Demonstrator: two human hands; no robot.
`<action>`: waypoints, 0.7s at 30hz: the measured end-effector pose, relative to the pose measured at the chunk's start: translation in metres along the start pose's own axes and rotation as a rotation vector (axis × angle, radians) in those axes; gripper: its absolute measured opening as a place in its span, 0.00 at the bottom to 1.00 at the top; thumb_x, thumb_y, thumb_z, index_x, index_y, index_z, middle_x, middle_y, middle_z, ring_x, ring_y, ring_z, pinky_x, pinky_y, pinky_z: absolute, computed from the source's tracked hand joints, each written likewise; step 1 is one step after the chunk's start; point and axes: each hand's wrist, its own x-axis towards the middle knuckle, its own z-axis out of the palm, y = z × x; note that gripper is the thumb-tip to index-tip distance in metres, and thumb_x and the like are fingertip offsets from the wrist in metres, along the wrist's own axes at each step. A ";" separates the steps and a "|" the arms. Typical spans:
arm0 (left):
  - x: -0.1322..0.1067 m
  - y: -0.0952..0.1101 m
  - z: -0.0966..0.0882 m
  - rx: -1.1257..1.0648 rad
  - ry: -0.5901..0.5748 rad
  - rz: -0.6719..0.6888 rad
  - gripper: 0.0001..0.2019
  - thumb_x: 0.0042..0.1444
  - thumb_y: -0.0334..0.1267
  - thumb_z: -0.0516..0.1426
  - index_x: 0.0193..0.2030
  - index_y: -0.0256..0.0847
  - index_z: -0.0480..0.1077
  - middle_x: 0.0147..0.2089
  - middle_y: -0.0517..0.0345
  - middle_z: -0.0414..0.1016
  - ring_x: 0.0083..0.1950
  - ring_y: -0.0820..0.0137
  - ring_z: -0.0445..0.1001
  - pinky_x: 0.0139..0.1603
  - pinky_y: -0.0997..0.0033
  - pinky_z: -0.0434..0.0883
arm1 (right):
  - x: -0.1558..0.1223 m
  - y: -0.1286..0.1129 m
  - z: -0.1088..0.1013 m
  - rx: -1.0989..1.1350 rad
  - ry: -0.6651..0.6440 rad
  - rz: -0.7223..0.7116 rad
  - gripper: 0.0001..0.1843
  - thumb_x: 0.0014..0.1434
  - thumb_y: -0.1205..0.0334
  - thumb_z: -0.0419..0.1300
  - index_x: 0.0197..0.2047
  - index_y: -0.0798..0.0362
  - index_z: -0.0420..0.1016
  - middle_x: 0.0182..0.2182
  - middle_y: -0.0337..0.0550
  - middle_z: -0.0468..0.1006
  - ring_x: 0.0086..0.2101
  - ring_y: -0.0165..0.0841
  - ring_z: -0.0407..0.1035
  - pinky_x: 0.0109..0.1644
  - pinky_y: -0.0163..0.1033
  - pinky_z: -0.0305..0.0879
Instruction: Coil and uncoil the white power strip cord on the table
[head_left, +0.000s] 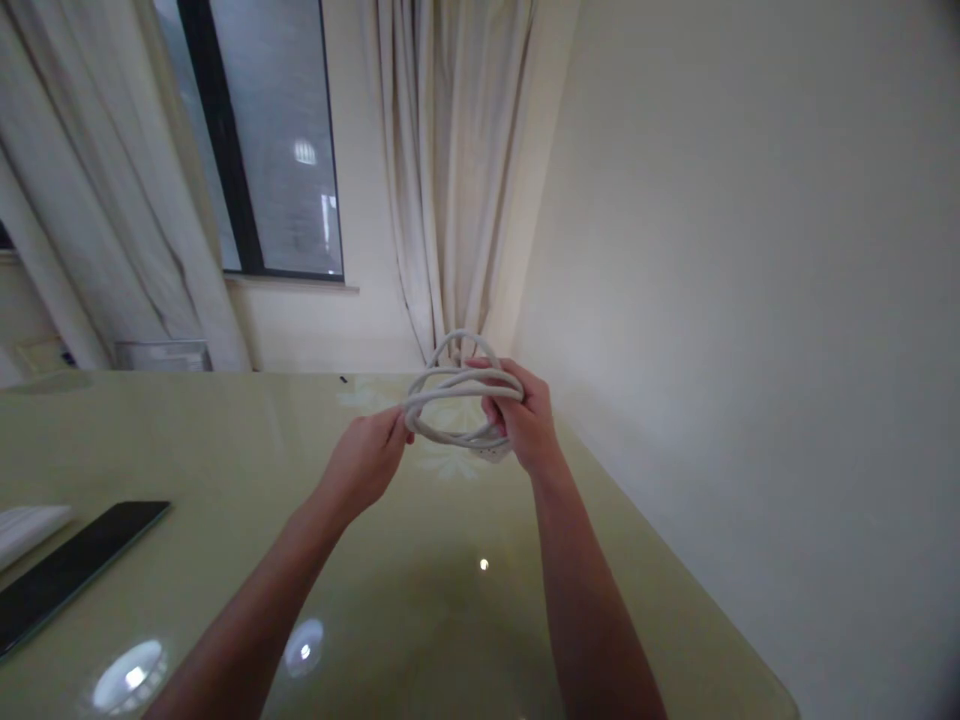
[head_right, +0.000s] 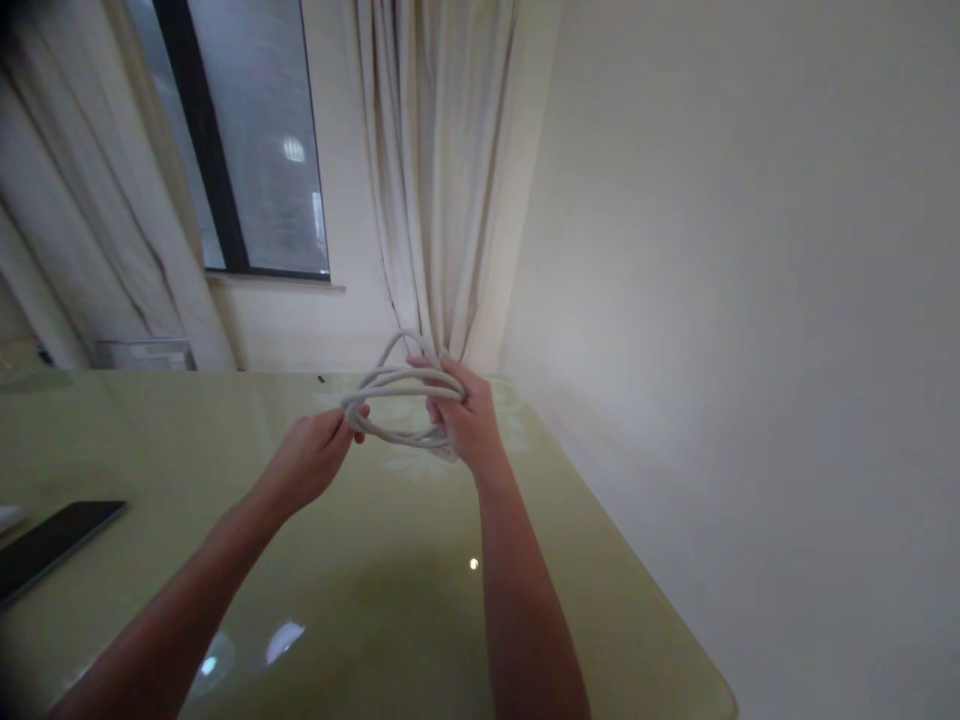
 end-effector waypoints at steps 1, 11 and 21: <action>0.000 0.000 0.000 0.002 0.000 0.001 0.23 0.69 0.54 0.47 0.26 0.45 0.68 0.24 0.54 0.72 0.28 0.62 0.70 0.33 0.65 0.57 | -0.001 -0.001 0.003 -0.022 -0.030 0.014 0.15 0.66 0.53 0.66 0.51 0.51 0.87 0.19 0.30 0.64 0.18 0.24 0.52 0.20 0.31 0.45; 0.001 0.005 -0.006 -0.644 0.221 -0.270 0.24 0.54 0.54 0.65 0.51 0.42 0.70 0.38 0.61 0.71 0.25 0.74 0.63 0.23 0.74 0.56 | -0.005 0.001 0.016 0.171 -0.126 0.130 0.18 0.62 0.50 0.70 0.50 0.52 0.89 0.16 0.27 0.56 0.17 0.23 0.44 0.20 0.32 0.42; -0.003 0.009 -0.006 -1.025 -0.171 -0.415 0.24 0.57 0.62 0.64 0.43 0.40 0.76 0.31 0.58 0.74 0.30 0.66 0.72 0.32 0.69 0.70 | -0.016 -0.030 0.024 -0.385 -0.677 0.113 0.14 0.67 0.58 0.66 0.53 0.48 0.89 0.41 0.42 0.89 0.39 0.35 0.77 0.45 0.37 0.68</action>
